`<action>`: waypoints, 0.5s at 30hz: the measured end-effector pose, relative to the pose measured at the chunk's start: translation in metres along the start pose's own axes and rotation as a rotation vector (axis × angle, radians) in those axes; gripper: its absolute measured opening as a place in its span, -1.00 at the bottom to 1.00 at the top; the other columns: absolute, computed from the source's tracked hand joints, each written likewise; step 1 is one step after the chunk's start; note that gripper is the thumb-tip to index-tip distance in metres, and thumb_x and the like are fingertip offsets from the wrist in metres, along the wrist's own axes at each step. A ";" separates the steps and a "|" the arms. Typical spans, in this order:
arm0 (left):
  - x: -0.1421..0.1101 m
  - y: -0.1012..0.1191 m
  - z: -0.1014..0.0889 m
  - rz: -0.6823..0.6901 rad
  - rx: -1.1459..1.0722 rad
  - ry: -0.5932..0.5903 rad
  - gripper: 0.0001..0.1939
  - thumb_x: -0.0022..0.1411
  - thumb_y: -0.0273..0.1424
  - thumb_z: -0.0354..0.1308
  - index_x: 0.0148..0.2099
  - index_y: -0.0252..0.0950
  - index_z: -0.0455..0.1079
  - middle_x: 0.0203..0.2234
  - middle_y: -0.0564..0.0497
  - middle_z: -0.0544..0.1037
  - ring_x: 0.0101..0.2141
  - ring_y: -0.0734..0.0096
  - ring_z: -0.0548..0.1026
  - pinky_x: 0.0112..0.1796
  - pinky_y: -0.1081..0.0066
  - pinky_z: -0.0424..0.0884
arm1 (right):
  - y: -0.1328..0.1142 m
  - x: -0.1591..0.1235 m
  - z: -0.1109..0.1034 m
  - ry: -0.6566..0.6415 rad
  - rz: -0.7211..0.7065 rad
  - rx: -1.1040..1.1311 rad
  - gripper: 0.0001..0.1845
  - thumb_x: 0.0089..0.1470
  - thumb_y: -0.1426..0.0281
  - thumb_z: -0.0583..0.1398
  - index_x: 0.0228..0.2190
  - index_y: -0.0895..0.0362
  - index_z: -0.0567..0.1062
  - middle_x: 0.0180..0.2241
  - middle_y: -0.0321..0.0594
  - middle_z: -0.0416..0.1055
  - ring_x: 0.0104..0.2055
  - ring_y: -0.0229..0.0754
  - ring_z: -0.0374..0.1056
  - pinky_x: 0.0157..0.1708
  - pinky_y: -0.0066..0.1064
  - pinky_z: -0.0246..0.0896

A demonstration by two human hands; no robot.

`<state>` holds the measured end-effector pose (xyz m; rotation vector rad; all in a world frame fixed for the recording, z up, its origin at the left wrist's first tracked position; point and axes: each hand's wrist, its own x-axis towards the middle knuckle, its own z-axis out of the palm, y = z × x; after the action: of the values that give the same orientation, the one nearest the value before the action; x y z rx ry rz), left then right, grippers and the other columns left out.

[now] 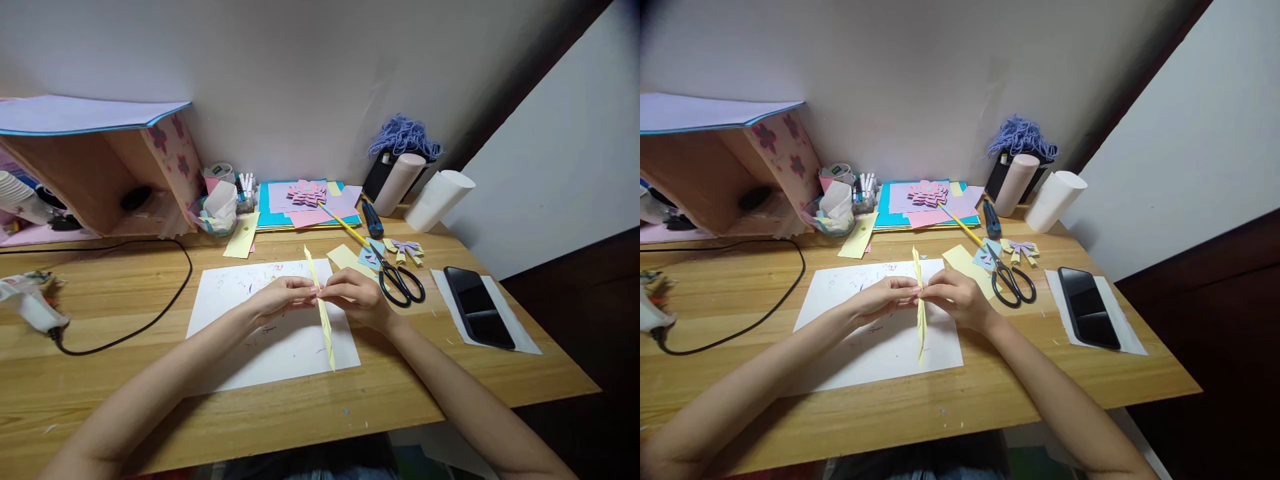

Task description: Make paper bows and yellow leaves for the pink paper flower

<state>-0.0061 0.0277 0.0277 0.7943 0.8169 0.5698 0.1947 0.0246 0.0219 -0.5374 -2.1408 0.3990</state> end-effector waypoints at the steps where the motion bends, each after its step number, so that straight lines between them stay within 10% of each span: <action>1: 0.000 0.000 0.000 0.008 0.013 0.002 -0.77 -0.11 -0.37 0.37 -0.36 -0.36 0.51 -0.44 0.01 0.52 -0.39 0.55 0.44 -0.14 0.43 0.30 | 0.000 0.000 0.000 0.011 -0.024 -0.023 -0.82 0.07 0.51 0.17 -0.26 0.08 0.50 -0.40 -0.19 0.41 -0.33 -0.25 0.34 -0.39 -0.42 0.31; 8: 0.000 -0.002 0.003 0.046 0.035 0.043 -0.77 -0.13 -0.33 0.37 -0.40 -0.36 0.51 -0.46 0.00 0.52 -0.39 0.53 0.43 -0.17 0.41 0.30 | -0.003 0.000 0.002 0.021 -0.012 -0.080 -0.86 0.05 0.53 0.18 -0.32 0.11 0.49 -0.43 -0.19 0.42 -0.38 -0.24 0.31 -0.40 -0.41 0.27; 15: -0.003 0.000 0.010 0.220 0.170 0.170 -0.78 -0.09 -0.31 0.33 -0.40 -0.36 0.50 -0.48 -0.01 0.53 -0.42 0.48 0.44 -0.26 0.41 0.32 | -0.012 0.003 0.008 0.064 0.325 0.088 -0.96 0.05 0.46 0.19 -0.39 0.12 0.47 -0.46 -0.24 0.37 -0.38 -0.24 0.28 -0.36 -0.38 0.21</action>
<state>0.0005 0.0215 0.0337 1.0091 0.9492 0.7793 0.1839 0.0153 0.0253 -0.8396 -1.9660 0.6433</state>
